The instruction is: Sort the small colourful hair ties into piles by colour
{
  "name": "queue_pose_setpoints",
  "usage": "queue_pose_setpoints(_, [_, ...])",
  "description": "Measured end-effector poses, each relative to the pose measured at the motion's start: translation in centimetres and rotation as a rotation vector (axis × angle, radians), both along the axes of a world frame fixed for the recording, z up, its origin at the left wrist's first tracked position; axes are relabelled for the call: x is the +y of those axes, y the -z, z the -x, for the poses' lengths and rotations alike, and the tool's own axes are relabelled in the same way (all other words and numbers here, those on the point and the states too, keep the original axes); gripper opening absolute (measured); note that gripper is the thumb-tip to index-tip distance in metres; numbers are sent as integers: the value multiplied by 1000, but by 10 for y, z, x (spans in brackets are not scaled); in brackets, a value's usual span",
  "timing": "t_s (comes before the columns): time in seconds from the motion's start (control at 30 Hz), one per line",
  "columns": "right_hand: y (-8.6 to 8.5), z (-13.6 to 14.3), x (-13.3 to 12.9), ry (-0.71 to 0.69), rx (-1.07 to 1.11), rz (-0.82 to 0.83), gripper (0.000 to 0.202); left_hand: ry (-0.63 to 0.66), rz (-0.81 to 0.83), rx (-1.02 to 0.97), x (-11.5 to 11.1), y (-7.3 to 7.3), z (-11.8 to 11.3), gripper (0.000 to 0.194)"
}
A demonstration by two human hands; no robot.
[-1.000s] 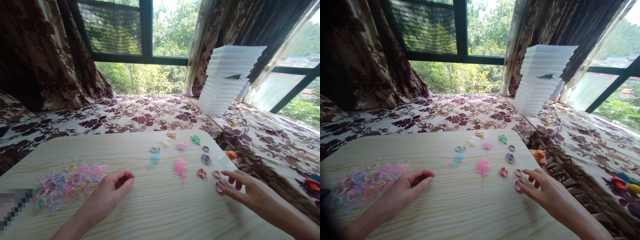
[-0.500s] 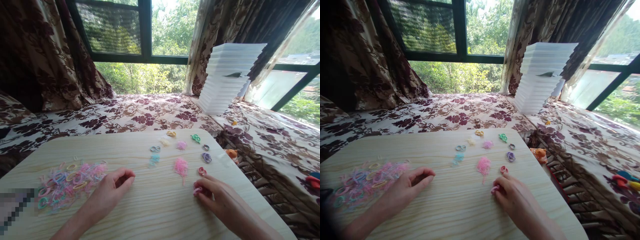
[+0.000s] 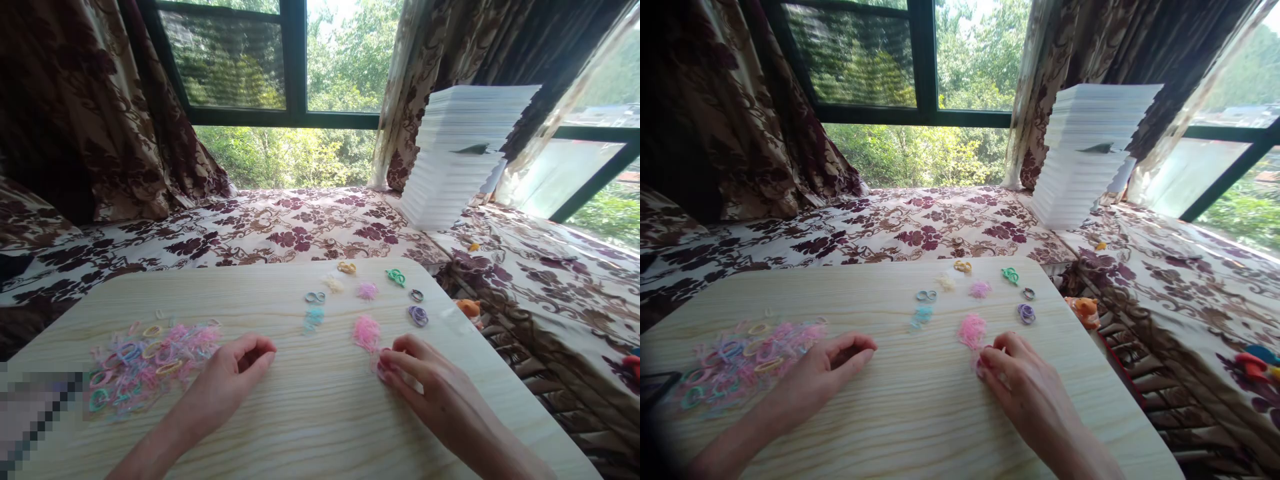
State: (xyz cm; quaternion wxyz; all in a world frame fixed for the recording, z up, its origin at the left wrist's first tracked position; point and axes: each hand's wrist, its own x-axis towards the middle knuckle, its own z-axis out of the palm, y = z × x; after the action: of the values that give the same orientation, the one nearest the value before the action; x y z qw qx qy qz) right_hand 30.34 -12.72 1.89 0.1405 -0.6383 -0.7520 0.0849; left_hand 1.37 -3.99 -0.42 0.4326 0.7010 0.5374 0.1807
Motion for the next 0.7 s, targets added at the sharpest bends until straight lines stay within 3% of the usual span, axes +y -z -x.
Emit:
queue_pose_setpoints(0.27, [-3,-23,-12,30,-8,-59,25,-11,-5,-23,1,2,0,30])
queue_pose_setpoints(0.4, [-9,-37,1,90,9,-141,28,-14,-5,-34,1,5,1,29])
queue_pose_setpoints(0.57, [-5,-42,20,88,-17,-44,29,-13,0,-31,1,4,1,30])
queue_pose_setpoints(0.7, [-8,-40,15,119,-10,-104,28,-11,4,-11,2,4,1,31])
